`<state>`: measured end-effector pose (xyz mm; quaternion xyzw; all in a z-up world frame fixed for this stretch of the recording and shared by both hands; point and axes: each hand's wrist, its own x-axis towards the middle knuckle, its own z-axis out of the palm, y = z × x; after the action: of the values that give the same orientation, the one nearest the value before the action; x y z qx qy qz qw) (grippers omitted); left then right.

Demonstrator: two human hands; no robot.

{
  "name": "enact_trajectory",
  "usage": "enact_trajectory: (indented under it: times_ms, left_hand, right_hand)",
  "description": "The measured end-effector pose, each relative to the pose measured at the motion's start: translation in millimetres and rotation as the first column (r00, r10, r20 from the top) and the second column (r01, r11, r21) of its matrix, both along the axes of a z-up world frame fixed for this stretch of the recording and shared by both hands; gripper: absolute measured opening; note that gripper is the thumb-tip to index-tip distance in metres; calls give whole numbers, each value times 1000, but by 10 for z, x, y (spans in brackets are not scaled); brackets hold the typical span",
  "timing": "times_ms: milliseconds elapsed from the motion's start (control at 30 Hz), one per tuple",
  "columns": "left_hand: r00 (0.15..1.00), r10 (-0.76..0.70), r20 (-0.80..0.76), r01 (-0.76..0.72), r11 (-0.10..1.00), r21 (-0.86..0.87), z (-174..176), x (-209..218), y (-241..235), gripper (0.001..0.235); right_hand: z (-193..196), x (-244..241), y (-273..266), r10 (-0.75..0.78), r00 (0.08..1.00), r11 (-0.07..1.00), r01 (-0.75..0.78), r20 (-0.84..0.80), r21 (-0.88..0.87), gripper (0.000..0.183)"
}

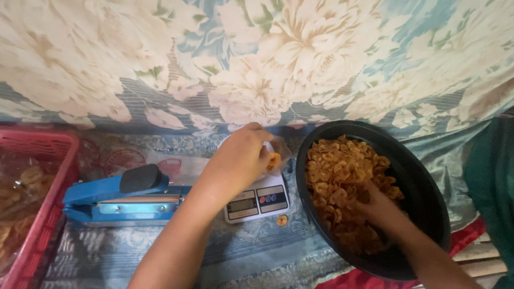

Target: The person weighs dried banana chips on a digital scale, places them into a clear plastic bag, and seals the bag using a blue heat sealer. The sealed bags are then placed into a red basket.

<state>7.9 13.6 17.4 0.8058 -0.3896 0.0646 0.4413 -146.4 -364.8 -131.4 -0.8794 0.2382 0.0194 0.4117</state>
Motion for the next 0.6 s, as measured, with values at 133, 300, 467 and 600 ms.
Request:
enact_trajectory:
  times_ms: [133,300,467,600]
  left_hand:
    - [999,13,-45,-13,1000,-5,-17,11,20,26]
    - [1000,12,-6,-12,999,-34,-45,7,25,26]
    - [1000,21,-20,-21,1000,-12,-33,2,18,24]
    - [1000,20,0,-20,1000,-11,-30,11,12,23]
  right_hand:
    - [583,151,160,-175,984,939,175,-27,297,61]
    - [727,358,-16,-49,996,992,40,74,121,51]
    - [606,553,-259,123,978,990,-132,170,43,50]
    - [646,540,-204,66,973,989,-94,221,117,45]
